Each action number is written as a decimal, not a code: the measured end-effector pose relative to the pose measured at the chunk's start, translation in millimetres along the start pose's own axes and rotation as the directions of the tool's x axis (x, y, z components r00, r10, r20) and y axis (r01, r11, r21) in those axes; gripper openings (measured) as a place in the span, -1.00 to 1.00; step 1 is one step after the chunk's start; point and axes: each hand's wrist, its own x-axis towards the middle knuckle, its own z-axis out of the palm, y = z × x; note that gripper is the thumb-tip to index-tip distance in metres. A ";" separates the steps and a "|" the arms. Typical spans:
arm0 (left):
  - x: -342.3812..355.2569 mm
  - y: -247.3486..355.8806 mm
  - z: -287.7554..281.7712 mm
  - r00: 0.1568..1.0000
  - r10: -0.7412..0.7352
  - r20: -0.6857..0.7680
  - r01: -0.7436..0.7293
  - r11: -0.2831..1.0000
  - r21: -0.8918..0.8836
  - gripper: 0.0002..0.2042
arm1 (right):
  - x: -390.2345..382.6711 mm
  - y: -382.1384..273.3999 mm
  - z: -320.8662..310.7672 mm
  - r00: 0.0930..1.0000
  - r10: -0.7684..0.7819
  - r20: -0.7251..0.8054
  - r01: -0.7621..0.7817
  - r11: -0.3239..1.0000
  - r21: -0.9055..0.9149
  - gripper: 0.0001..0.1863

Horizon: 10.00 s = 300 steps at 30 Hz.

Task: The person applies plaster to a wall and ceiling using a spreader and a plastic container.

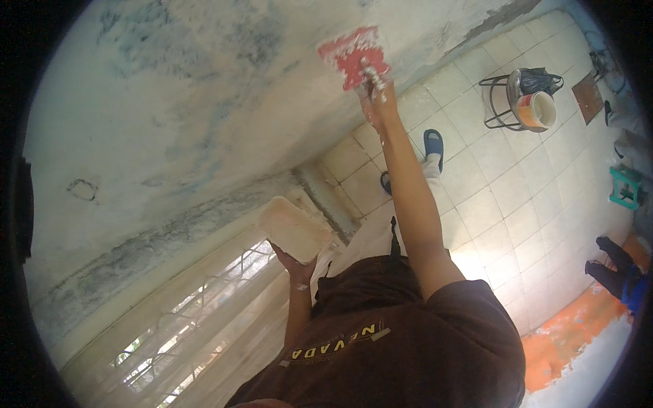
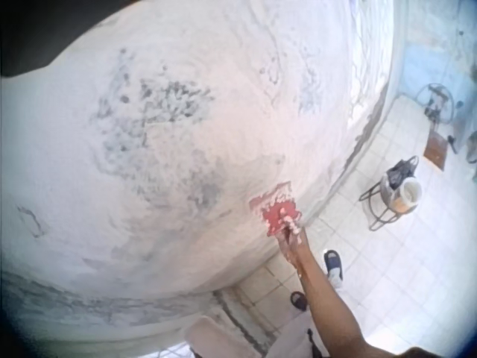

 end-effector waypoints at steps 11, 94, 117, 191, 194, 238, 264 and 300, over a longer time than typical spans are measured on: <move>5.7 -0.2 -17.7 0.997 -0.034 0.068 0.039 0.996 -0.074 -0.26 | 55.5 137.9 -63.3 0.988 0.058 0.141 -0.035 0.987 -0.157 -0.78; 44.2 -24.4 235.2 0.946 0.232 0.228 -0.091 0.863 -0.498 -0.31 | -28.3 -271.6 139.6 0.825 0.290 0.485 0.329 0.452 -0.829 -0.68; 17.2 -49.6 369.6 0.922 0.319 0.218 -0.099 0.740 -0.665 -0.30 | -62.5 -242.2 173.3 0.435 0.539 0.721 0.831 0.068 -0.553 -0.67; 33.4 -54.2 344.8 0.916 0.339 0.217 -0.103 0.720 -0.687 -0.26 | -65.4 -229.0 153.4 0.505 0.592 0.628 0.831 -0.138 -0.539 -0.55; 25.8 -54.1 354.1 0.950 0.280 0.137 -0.133 0.762 -0.634 -0.27 | -72.7 -223.3 145.1 0.506 0.671 0.542 0.846 -0.262 -0.465 -0.55; 22.4 -90.3 353.2 0.941 0.219 0.259 0.001 0.762 -0.648 -0.27 | -67.8 -245.8 106.3 0.587 0.591 0.554 0.756 -0.155 -0.636 -0.62; 14.3 -110.4 356.9 0.955 0.048 0.292 0.121 0.837 -0.534 -0.17 | -81.3 -254.8 83.0 0.582 0.657 0.480 0.754 -0.214 -0.621 -0.67; 14.5 -93.3 338.3 0.980 0.157 0.125 -0.074 0.862 -0.502 -0.23 | -93.7 -224.7 80.1 0.605 0.603 0.520 0.762 -0.248 -0.598 -0.72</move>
